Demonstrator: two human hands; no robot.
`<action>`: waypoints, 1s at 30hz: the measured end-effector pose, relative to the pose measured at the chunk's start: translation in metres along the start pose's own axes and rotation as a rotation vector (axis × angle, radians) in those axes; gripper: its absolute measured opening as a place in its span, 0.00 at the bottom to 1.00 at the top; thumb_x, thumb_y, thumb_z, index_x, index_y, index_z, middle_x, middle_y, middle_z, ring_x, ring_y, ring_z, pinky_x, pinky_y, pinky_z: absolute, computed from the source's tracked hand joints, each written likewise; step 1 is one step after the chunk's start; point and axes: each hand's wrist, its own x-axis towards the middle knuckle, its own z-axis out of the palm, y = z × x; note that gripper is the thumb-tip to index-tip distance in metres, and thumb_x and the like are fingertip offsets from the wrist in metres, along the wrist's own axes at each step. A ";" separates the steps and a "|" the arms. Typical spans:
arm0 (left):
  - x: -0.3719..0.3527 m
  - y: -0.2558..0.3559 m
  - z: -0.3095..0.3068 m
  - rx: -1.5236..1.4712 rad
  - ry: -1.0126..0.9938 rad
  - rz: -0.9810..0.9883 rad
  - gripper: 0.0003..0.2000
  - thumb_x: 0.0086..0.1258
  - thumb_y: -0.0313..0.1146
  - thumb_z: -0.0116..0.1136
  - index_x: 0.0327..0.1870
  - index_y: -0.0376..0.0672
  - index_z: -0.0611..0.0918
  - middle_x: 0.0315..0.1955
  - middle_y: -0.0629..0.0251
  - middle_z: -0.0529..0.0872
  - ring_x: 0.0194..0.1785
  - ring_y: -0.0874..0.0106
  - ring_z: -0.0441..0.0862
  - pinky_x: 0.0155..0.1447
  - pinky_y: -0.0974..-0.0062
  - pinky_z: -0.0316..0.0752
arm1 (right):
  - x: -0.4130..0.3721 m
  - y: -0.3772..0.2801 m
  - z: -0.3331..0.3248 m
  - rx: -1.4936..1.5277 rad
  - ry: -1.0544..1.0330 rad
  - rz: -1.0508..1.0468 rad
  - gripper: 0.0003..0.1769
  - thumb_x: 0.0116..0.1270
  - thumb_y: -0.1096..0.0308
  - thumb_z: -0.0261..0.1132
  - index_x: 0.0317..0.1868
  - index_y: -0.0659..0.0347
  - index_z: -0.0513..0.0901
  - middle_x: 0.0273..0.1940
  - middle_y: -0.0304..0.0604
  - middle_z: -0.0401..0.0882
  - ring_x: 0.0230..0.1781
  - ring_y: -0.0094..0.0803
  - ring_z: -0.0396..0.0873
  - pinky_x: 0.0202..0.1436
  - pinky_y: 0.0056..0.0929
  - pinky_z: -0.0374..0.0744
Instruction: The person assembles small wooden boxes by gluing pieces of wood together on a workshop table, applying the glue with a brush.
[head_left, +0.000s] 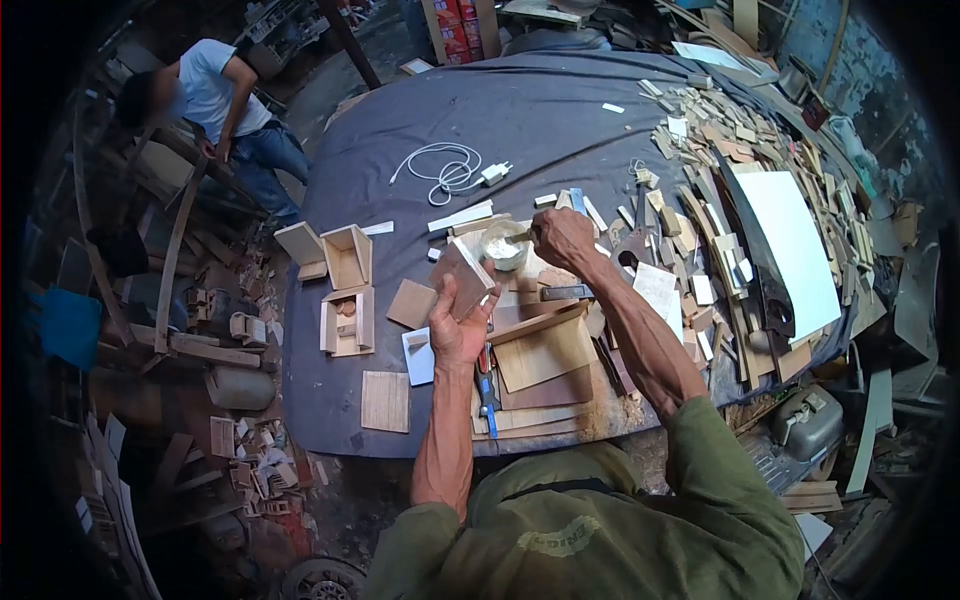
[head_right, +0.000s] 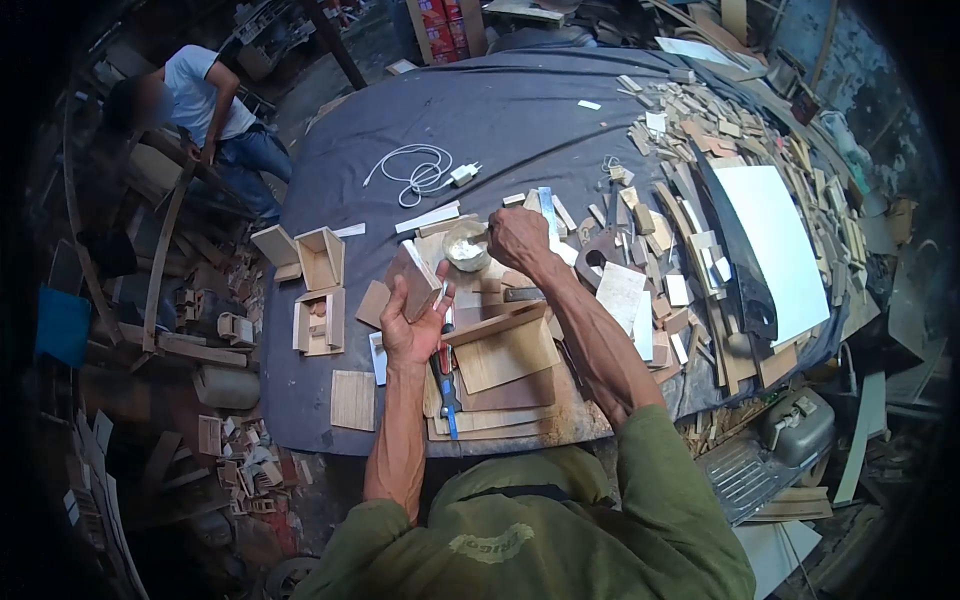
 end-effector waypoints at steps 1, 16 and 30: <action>0.007 -0.001 -0.002 0.006 0.011 0.011 0.25 0.76 0.42 0.58 0.71 0.49 0.71 0.64 0.60 0.79 0.71 0.56 0.73 0.65 0.51 0.75 | 0.008 0.003 0.008 -0.010 -0.003 -0.033 0.11 0.58 0.63 0.63 0.33 0.57 0.89 0.28 0.56 0.85 0.31 0.52 0.86 0.35 0.48 0.82; 0.073 -0.014 -0.047 0.054 0.298 0.007 0.23 0.73 0.44 0.63 0.65 0.48 0.75 0.58 0.58 0.81 0.63 0.56 0.76 0.69 0.44 0.68 | 0.042 0.001 0.050 -0.046 0.016 -0.240 0.04 0.52 0.67 0.65 0.26 0.53 0.87 0.26 0.51 0.86 0.31 0.49 0.88 0.34 0.41 0.85; 0.075 -0.012 -0.036 0.224 0.334 -0.010 0.21 0.76 0.49 0.56 0.65 0.53 0.76 0.61 0.63 0.82 0.65 0.61 0.77 0.69 0.42 0.65 | 0.041 0.014 0.061 0.055 -0.124 -0.194 0.12 0.56 0.59 0.66 0.28 0.60 0.86 0.31 0.53 0.87 0.37 0.52 0.87 0.40 0.46 0.84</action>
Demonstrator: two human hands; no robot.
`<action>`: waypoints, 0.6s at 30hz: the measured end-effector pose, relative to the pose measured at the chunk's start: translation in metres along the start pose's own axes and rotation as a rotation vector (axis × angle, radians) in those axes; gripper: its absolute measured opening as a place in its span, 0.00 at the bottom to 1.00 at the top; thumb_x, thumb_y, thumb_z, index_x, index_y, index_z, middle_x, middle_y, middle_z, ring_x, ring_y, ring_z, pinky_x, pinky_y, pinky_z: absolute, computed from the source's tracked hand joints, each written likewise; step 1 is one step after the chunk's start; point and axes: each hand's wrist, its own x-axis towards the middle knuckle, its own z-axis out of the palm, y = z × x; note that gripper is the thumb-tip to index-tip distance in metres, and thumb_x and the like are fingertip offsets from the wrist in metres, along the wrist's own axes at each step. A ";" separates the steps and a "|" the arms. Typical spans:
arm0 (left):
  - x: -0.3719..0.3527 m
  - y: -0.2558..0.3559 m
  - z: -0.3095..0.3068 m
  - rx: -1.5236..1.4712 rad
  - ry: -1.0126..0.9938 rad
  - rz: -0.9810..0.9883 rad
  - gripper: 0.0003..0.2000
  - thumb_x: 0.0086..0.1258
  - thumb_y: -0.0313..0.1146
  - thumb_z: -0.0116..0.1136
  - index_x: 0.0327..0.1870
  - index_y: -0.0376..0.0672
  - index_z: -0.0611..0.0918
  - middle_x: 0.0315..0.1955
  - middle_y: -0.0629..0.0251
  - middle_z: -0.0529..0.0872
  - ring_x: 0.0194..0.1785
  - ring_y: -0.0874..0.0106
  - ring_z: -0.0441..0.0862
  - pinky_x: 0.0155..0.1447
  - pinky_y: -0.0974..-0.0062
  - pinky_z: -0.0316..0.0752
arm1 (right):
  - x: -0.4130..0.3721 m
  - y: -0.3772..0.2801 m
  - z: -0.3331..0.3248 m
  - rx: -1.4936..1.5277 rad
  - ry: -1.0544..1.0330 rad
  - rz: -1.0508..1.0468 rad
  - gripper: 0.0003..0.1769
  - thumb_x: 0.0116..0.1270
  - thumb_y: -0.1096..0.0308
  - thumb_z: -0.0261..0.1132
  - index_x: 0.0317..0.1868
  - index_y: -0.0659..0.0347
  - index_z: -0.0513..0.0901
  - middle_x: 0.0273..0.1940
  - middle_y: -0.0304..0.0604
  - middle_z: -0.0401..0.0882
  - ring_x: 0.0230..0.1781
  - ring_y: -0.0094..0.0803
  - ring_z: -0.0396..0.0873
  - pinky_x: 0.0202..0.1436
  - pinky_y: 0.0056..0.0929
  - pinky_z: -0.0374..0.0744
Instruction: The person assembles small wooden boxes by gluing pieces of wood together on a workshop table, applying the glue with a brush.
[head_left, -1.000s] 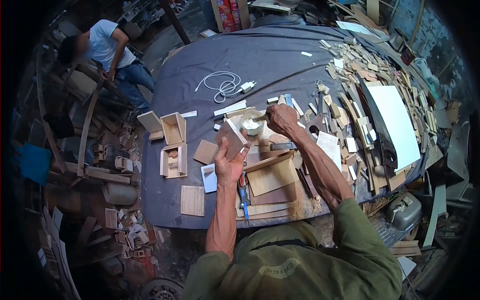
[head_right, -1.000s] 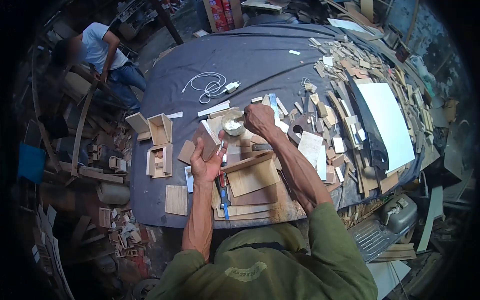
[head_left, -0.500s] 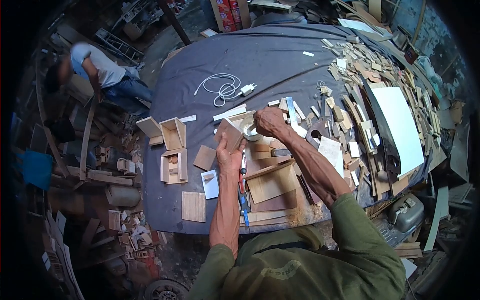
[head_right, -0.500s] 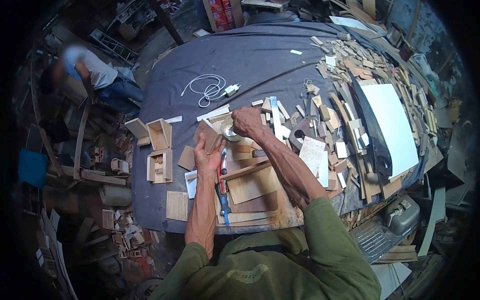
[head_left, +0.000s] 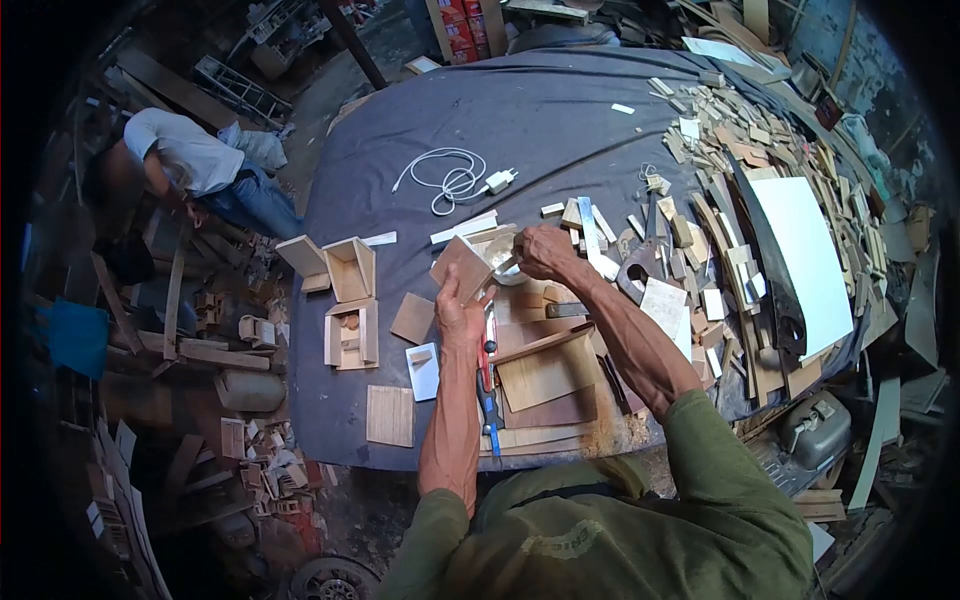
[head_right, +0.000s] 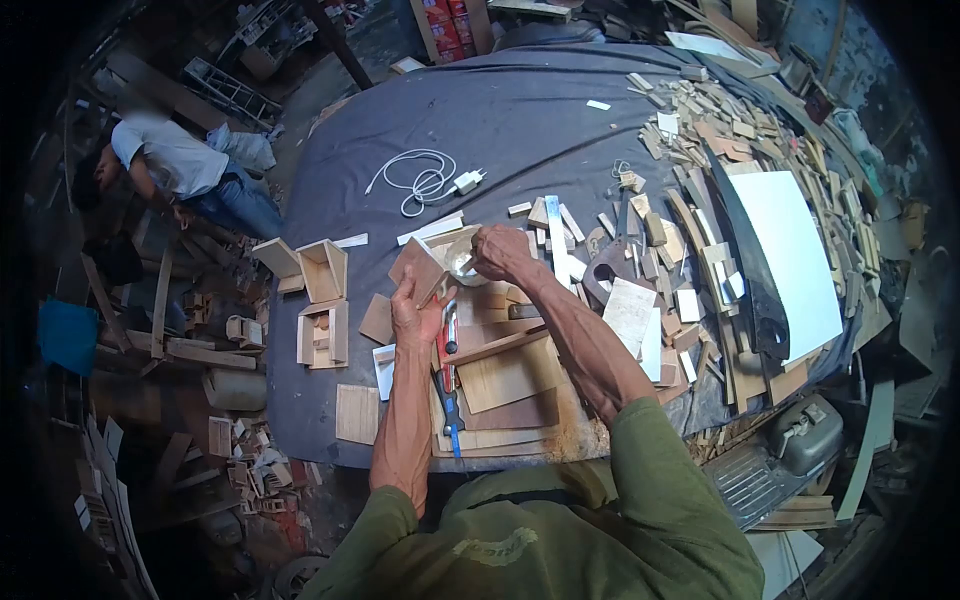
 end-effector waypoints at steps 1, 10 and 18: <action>-0.001 0.000 0.000 0.010 -0.006 -0.002 0.20 0.76 0.49 0.56 0.65 0.53 0.77 0.60 0.64 0.82 0.64 0.62 0.77 0.68 0.42 0.66 | 0.002 0.009 0.010 0.027 0.040 -0.017 0.13 0.57 0.57 0.66 0.28 0.60 0.86 0.32 0.53 0.87 0.37 0.52 0.87 0.41 0.46 0.84; -0.001 0.007 -0.014 -0.081 -0.026 0.001 0.20 0.76 0.46 0.57 0.65 0.51 0.77 0.61 0.65 0.81 0.66 0.63 0.75 0.64 0.47 0.72 | -0.013 0.031 -0.017 0.339 -0.028 0.161 0.17 0.62 0.57 0.63 0.38 0.62 0.90 0.38 0.56 0.88 0.41 0.56 0.86 0.48 0.47 0.82; -0.035 0.024 -0.003 -0.201 -0.154 0.050 0.21 0.74 0.44 0.62 0.64 0.48 0.76 0.60 0.63 0.81 0.64 0.64 0.76 0.59 0.54 0.78 | -0.067 0.024 -0.060 1.009 0.117 0.315 0.15 0.74 0.59 0.65 0.40 0.64 0.86 0.26 0.34 0.77 0.26 0.19 0.70 0.30 0.23 0.68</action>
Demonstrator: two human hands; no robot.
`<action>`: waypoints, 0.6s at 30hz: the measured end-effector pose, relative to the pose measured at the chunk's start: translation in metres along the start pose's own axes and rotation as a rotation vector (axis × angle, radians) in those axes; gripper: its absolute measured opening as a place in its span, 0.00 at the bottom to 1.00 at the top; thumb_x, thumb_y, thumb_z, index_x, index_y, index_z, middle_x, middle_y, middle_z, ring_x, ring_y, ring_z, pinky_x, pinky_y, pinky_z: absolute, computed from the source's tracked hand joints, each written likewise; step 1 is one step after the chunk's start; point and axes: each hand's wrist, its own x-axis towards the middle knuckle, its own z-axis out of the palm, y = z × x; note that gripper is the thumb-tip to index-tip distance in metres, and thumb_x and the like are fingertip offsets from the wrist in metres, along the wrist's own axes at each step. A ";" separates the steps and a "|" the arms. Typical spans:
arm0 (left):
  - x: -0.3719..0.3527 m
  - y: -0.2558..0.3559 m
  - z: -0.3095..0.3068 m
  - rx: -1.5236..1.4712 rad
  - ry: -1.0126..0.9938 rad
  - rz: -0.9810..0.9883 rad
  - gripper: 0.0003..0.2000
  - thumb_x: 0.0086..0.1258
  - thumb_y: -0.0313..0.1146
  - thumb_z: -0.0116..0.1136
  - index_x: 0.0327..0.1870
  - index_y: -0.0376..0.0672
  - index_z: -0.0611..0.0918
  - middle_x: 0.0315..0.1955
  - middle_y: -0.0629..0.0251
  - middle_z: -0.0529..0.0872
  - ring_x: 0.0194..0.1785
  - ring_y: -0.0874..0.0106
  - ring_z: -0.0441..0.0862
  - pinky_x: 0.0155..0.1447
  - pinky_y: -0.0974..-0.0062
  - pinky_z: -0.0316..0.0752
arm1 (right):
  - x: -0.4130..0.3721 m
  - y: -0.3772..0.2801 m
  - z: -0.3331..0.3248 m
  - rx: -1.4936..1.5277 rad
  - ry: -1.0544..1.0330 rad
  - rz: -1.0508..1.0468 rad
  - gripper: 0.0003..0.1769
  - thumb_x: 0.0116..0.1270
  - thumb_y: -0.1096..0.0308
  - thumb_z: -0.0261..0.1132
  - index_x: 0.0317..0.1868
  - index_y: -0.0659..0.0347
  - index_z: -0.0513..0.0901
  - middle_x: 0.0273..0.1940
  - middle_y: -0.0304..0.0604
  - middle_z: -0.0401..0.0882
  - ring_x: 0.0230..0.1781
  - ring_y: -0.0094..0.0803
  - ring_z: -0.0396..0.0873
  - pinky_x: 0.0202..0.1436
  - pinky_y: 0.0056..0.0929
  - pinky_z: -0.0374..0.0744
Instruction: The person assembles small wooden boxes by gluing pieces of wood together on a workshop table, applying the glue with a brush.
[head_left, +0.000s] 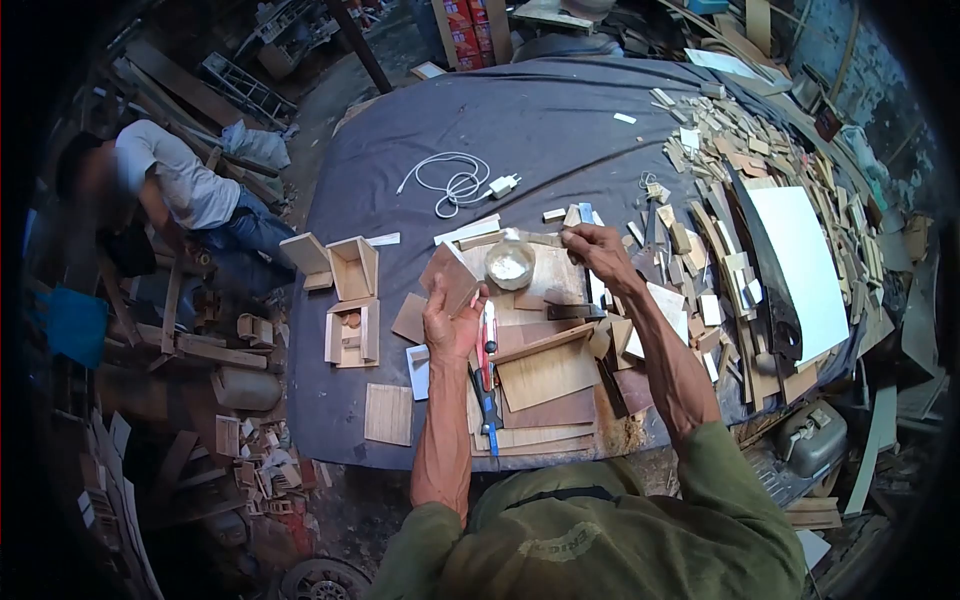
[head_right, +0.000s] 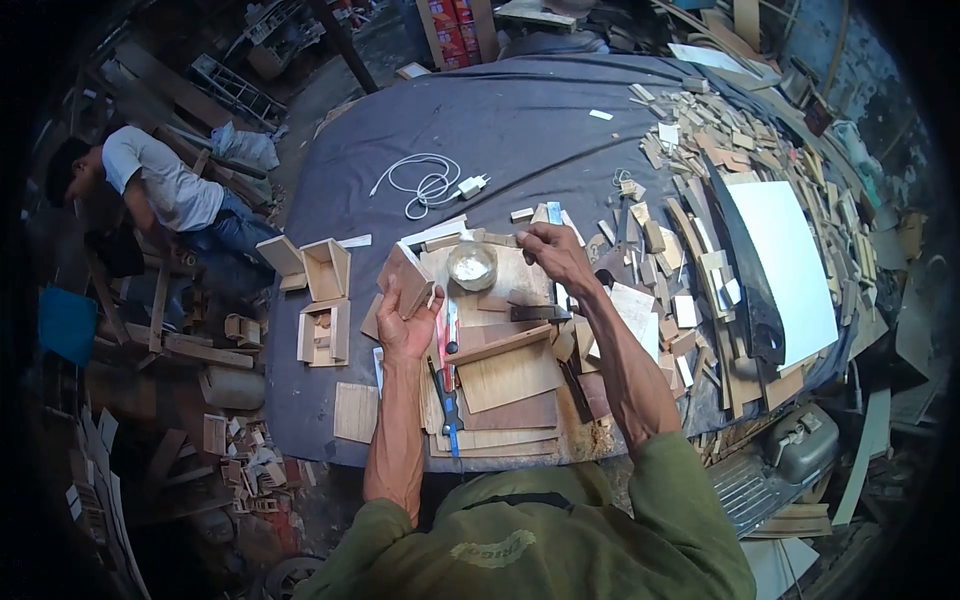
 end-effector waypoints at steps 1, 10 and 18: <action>-0.006 0.001 0.010 -0.018 -0.025 -0.004 0.21 0.74 0.43 0.62 0.63 0.46 0.77 0.57 0.63 0.82 0.60 0.64 0.79 0.58 0.54 0.78 | -0.011 -0.008 0.001 0.121 0.032 -0.008 0.13 0.75 0.60 0.65 0.40 0.63 0.86 0.26 0.33 0.78 0.25 0.18 0.69 0.28 0.21 0.66; -0.045 -0.016 0.064 -0.120 -0.160 -0.116 0.17 0.75 0.45 0.60 0.53 0.42 0.83 0.41 0.58 0.89 0.43 0.62 0.87 0.51 0.60 0.84 | -0.080 -0.027 0.028 0.341 0.017 -0.124 0.14 0.74 0.59 0.67 0.52 0.58 0.87 0.34 0.29 0.82 0.31 0.14 0.72 0.32 0.16 0.68; -0.058 -0.018 0.065 -0.144 -0.218 -0.142 0.16 0.76 0.44 0.59 0.52 0.41 0.83 0.40 0.57 0.88 0.41 0.64 0.86 0.51 0.63 0.84 | -0.108 -0.026 0.045 0.266 0.103 -0.189 0.12 0.72 0.71 0.68 0.53 0.63 0.86 0.47 0.39 0.87 0.47 0.22 0.82 0.50 0.22 0.80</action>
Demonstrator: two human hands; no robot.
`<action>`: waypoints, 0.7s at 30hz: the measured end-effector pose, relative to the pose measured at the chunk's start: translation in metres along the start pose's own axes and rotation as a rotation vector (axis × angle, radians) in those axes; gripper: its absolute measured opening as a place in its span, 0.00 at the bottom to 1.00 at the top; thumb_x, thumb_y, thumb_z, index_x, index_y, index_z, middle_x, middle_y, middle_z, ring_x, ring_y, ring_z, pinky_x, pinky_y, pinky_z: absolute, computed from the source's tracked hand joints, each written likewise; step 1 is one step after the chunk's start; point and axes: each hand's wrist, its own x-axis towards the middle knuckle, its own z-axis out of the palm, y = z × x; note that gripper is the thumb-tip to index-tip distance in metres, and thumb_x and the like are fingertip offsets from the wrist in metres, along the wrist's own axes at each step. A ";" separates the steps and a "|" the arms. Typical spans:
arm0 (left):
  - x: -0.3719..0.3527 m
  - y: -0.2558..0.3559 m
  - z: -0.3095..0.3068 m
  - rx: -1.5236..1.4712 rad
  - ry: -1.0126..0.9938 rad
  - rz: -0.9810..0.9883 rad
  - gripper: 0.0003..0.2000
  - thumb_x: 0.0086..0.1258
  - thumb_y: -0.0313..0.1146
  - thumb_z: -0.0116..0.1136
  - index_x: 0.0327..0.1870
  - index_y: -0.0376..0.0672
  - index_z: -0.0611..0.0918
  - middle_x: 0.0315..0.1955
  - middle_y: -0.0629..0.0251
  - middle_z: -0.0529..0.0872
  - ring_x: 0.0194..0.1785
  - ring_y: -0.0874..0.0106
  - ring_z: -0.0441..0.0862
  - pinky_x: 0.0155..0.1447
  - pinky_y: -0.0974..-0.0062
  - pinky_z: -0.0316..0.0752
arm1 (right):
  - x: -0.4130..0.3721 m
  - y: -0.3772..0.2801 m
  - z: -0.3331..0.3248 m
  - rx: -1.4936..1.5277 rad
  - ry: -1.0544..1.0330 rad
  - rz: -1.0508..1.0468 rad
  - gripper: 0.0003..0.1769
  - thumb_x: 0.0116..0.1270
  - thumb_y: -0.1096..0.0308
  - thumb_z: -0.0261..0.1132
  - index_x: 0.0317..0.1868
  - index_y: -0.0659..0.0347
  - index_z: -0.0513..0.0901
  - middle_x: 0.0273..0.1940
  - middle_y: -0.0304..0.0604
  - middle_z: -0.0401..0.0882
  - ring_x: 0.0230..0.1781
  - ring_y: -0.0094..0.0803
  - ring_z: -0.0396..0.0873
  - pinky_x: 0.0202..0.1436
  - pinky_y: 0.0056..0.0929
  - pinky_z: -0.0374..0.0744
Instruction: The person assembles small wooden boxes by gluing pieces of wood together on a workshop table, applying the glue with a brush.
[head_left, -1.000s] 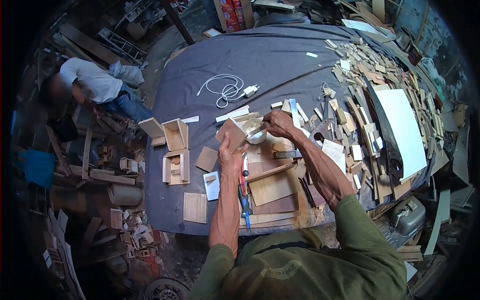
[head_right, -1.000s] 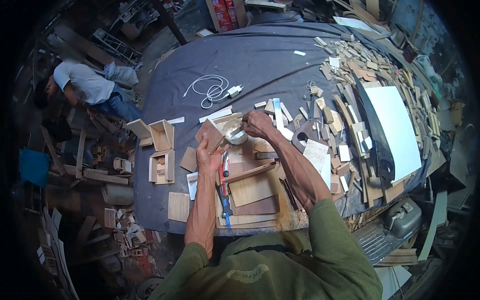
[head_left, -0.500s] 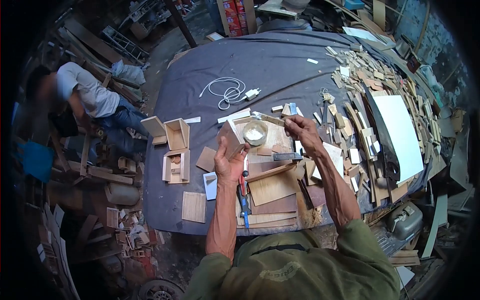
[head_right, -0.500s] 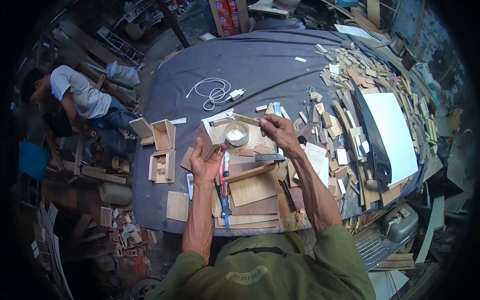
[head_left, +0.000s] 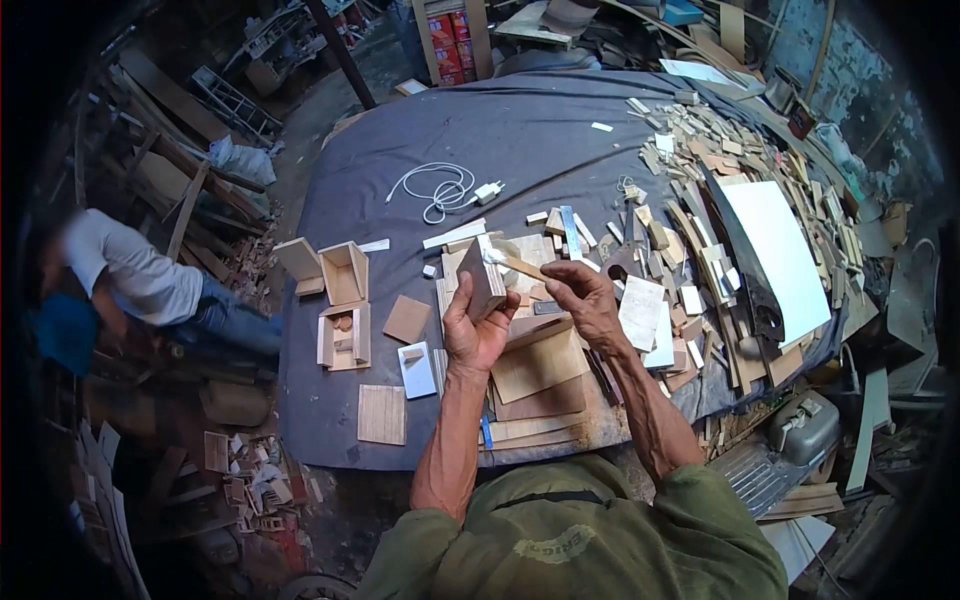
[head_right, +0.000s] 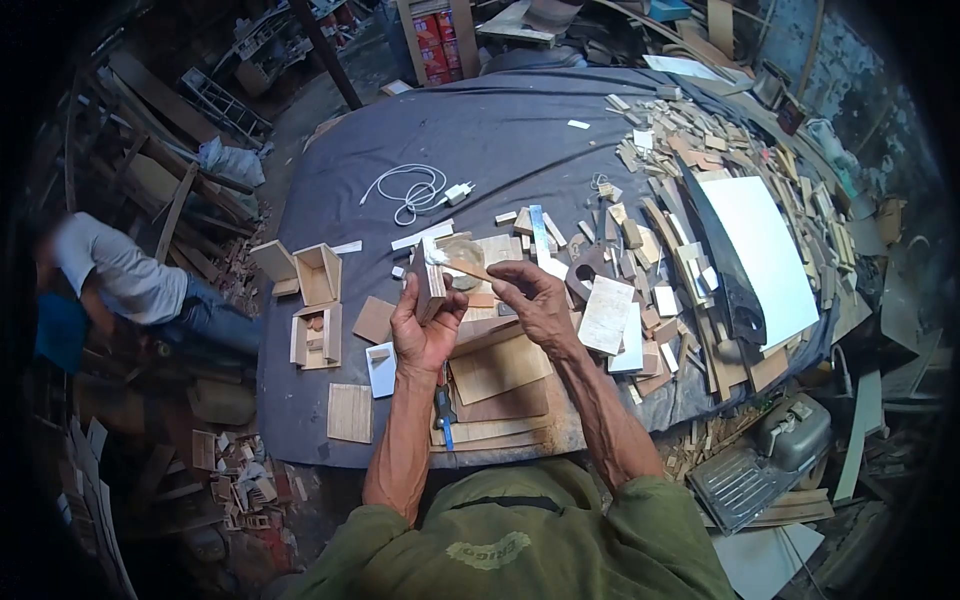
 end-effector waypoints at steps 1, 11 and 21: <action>-0.001 0.000 0.001 -0.008 -0.005 -0.002 0.16 0.76 0.44 0.59 0.52 0.40 0.83 0.40 0.56 0.88 0.41 0.64 0.86 0.51 0.63 0.84 | -0.004 -0.001 0.002 -0.018 0.018 -0.023 0.12 0.71 0.71 0.68 0.53 0.63 0.86 0.47 0.39 0.88 0.47 0.23 0.83 0.51 0.23 0.81; -0.009 0.004 -0.003 -0.004 0.030 0.026 0.19 0.75 0.43 0.61 0.58 0.38 0.79 0.42 0.57 0.87 0.42 0.66 0.85 0.50 0.65 0.83 | -0.058 -0.058 0.006 -0.180 0.107 -0.058 0.09 0.73 0.72 0.66 0.50 0.65 0.87 0.43 0.40 0.87 0.43 0.24 0.83 0.49 0.23 0.80; -0.023 -0.007 0.011 -0.076 -0.101 -0.104 0.17 0.77 0.42 0.57 0.57 0.39 0.80 0.37 0.54 0.85 0.37 0.66 0.83 0.47 0.67 0.81 | -0.019 -0.054 -0.006 -0.123 0.002 -0.063 0.15 0.76 0.63 0.64 0.56 0.61 0.87 0.37 0.33 0.84 0.36 0.20 0.74 0.44 0.23 0.77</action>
